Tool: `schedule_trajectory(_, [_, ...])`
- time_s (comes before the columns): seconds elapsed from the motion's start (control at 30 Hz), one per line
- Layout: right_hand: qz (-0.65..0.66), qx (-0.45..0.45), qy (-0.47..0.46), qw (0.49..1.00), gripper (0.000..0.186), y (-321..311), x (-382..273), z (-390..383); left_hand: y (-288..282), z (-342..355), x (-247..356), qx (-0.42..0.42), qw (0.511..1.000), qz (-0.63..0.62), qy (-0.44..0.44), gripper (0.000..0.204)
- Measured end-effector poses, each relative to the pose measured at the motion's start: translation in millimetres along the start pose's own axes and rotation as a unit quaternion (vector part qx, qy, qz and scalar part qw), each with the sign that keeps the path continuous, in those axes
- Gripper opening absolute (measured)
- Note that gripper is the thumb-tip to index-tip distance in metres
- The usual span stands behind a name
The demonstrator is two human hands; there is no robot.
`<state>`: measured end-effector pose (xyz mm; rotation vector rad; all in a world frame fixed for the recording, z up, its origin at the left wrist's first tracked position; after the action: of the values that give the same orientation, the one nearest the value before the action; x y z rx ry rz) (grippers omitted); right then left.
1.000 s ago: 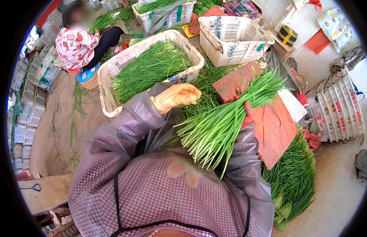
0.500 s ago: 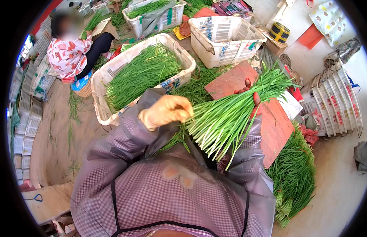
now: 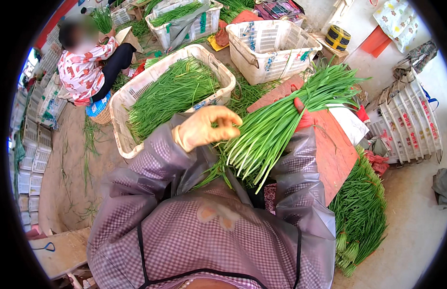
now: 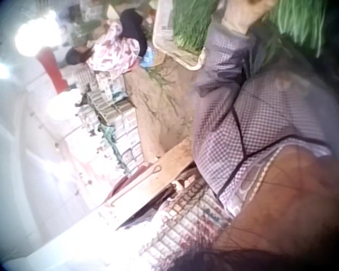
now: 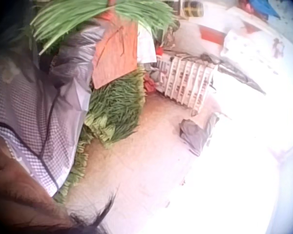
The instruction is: The person bundles chives by gathering a handful from a crate, aligning the ends, and securing them with a red rubber band on a wooden board.
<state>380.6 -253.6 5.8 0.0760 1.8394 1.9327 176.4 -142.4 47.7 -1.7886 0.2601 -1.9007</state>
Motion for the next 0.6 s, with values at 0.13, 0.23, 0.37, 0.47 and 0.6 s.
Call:
schedule_trajectory(0.13, [-0.025,0.015,0.011,1.0,0.046,11,12,6,21,-5,19,0.038,0.966,0.251,0.055,0.036])
schedule_trajectory(0.23, [-0.009,0.012,0.017,1.0,0.047,16,19,7,32,-5,6,0.121,0.947,0.27,0.126,0.027])
schedule_trajectory(0.37, [-0.002,-0.001,0.003,1.0,0.046,4,11,11,34,-3,-12,0.065,0.997,0.047,0.013,0.015])
schedule_trajectory(0.47, [-0.008,-0.034,-0.046,0.998,0.042,-17,-15,10,20,-18,-14,-0.023,0.99,-0.125,-0.062,0.016])
schedule_trajectory(0.6, [-0.08,0.005,-0.127,0.989,0.046,-66,-75,0,6,-63,-15,-0.258,0.953,-0.155,-0.031,0.022])
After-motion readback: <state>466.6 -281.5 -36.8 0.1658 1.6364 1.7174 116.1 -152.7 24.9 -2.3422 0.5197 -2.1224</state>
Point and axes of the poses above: each hand's wrist, its own z-axis towards the middle knuckle, its own y-axis out of the palm, x = y × z, the point moved 6 cm from there along z, towards the middle knuckle, and after that the axes turned 8 degrees about z, right-handed, at the moved point
